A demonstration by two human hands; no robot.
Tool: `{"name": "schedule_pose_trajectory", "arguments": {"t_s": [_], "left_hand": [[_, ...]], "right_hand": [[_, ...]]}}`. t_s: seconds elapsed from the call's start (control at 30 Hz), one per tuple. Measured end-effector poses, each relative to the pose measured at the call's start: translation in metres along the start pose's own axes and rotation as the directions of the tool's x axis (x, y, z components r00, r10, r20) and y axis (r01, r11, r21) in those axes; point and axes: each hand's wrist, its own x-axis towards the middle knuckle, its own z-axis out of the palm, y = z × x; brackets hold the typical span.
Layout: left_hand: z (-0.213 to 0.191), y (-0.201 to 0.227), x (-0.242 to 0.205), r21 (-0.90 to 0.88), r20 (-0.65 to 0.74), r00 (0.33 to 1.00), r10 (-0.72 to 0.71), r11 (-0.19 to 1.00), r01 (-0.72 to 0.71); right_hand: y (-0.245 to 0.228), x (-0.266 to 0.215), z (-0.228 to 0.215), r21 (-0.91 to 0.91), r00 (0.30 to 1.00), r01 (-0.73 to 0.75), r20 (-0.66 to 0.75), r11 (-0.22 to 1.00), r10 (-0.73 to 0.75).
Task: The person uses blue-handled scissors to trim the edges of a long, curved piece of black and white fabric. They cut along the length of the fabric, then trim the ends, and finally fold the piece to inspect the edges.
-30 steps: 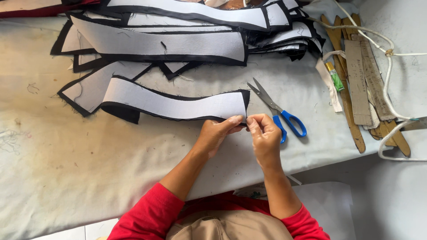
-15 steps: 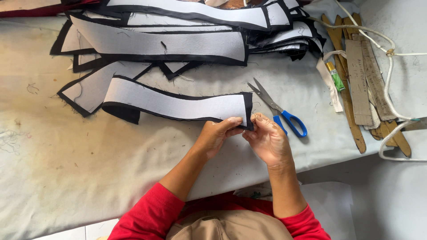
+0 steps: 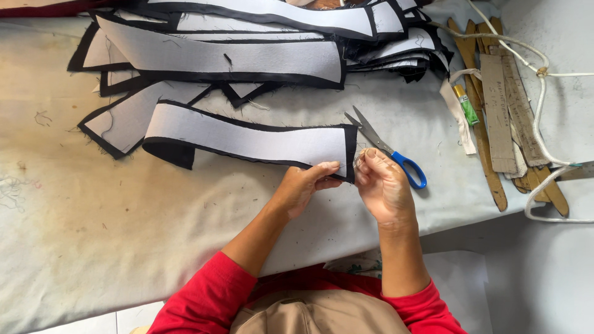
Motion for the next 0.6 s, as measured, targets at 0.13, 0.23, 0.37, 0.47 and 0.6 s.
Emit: {"name": "schedule_pose_trajectory", "arguments": {"t_s": [0.13,0.23,0.37,0.47,0.6], "left_hand": [[-0.002,-0.001,0.0,-0.016,0.038,0.999,0.005,1.0,-0.004],[-0.003,-0.002,0.001,-0.025,0.06,0.998,0.017,1.0,-0.015],[0.008,0.01,-0.008,-0.01,0.086,0.996,0.013,1.0,-0.012],[0.009,0.008,-0.011,0.027,0.1,0.995,0.002,1.0,-0.005],[0.01,0.008,-0.013,0.067,0.11,0.994,0.013,0.998,-0.02]], "right_hand": [[-0.003,-0.004,0.006,-0.094,0.986,0.154,-0.048,0.984,-0.159],[-0.008,-0.014,0.004,-0.166,0.966,0.239,-0.063,0.957,-0.252],[-0.013,-0.03,-0.005,-0.19,0.96,0.263,-0.049,0.946,-0.276],[-0.02,-0.034,-0.014,-0.212,0.947,0.299,-0.054,0.931,-0.316],[-0.021,-0.019,-0.053,-0.57,0.827,0.426,-0.07,0.703,-0.558]]}}
